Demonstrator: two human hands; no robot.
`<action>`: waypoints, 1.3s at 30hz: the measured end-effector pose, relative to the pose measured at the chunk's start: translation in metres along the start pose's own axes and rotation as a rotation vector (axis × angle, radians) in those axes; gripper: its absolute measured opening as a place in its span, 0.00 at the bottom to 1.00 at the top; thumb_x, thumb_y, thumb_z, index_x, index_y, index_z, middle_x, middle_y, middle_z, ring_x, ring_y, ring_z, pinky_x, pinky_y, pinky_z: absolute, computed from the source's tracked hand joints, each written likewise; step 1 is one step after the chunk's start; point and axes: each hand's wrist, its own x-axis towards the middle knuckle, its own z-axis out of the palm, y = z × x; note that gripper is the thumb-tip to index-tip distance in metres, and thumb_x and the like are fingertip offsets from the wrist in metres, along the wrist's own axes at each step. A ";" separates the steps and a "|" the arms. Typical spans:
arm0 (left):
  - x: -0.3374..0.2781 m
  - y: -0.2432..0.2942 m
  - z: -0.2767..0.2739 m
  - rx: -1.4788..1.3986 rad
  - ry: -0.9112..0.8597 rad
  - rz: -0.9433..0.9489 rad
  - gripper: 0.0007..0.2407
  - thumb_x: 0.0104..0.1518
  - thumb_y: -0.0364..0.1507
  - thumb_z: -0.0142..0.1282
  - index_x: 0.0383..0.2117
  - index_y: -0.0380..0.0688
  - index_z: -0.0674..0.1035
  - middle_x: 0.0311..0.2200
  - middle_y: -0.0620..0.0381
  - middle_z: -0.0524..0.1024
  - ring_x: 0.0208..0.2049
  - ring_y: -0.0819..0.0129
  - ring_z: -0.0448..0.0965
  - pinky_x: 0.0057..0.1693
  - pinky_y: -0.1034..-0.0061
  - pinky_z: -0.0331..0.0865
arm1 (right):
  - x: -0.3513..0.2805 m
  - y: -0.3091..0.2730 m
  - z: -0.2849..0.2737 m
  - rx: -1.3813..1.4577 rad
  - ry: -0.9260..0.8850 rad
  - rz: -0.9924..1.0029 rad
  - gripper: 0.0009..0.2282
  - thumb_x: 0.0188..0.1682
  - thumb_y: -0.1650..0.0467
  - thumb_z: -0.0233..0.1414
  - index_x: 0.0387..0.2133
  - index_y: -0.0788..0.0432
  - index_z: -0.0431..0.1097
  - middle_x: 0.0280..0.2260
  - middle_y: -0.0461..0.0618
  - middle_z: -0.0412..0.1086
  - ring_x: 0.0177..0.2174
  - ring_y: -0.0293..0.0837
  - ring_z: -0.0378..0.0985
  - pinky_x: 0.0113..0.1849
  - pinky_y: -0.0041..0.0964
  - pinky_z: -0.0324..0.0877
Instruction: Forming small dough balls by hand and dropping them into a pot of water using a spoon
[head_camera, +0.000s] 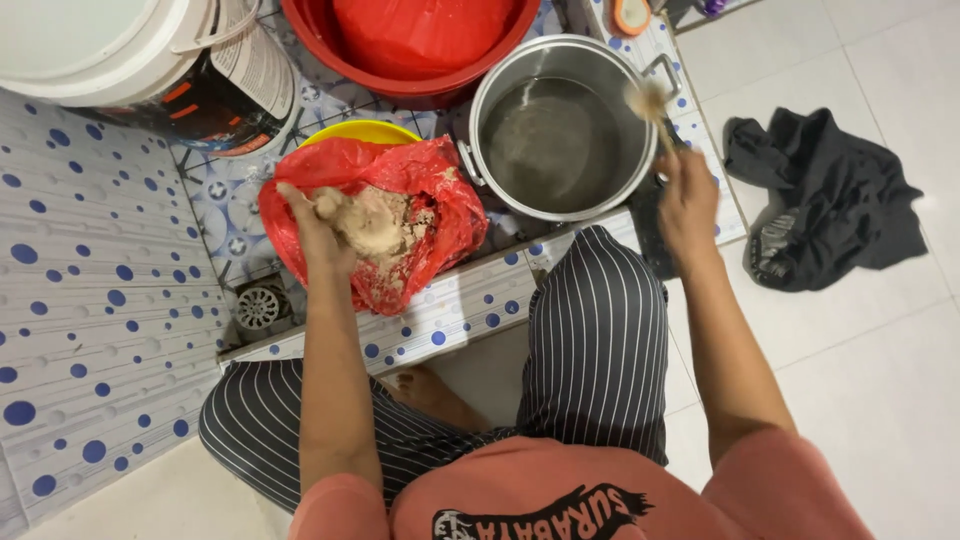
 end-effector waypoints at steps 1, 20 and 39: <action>-0.008 0.009 0.008 0.003 -0.008 -0.002 0.31 0.50 0.64 0.44 0.21 0.46 0.75 0.20 0.56 0.72 0.25 0.68 0.79 0.39 0.78 0.79 | 0.019 -0.037 0.005 -0.004 0.007 0.004 0.09 0.66 0.71 0.45 0.41 0.60 0.72 0.33 0.57 0.75 0.41 0.62 0.80 0.51 0.61 0.65; 0.004 -0.002 0.004 0.344 -0.012 0.266 0.19 0.48 0.50 0.53 0.22 0.47 0.74 0.21 0.60 0.68 0.23 0.72 0.69 0.35 0.79 0.60 | 0.086 -0.295 0.085 0.181 -0.596 0.064 0.10 0.55 0.64 0.37 0.40 0.50 0.66 0.31 0.59 0.76 0.37 0.68 0.80 0.37 0.65 0.72; 0.087 -0.065 -0.043 0.597 -0.203 0.302 0.20 0.58 0.52 0.60 0.39 0.48 0.83 0.31 0.53 0.77 0.38 0.65 0.78 0.48 0.68 0.71 | 0.089 -0.268 0.110 -0.103 -0.872 -0.178 0.10 0.56 0.70 0.44 0.45 0.57 0.71 0.30 0.68 0.76 0.38 0.71 0.80 0.36 0.66 0.73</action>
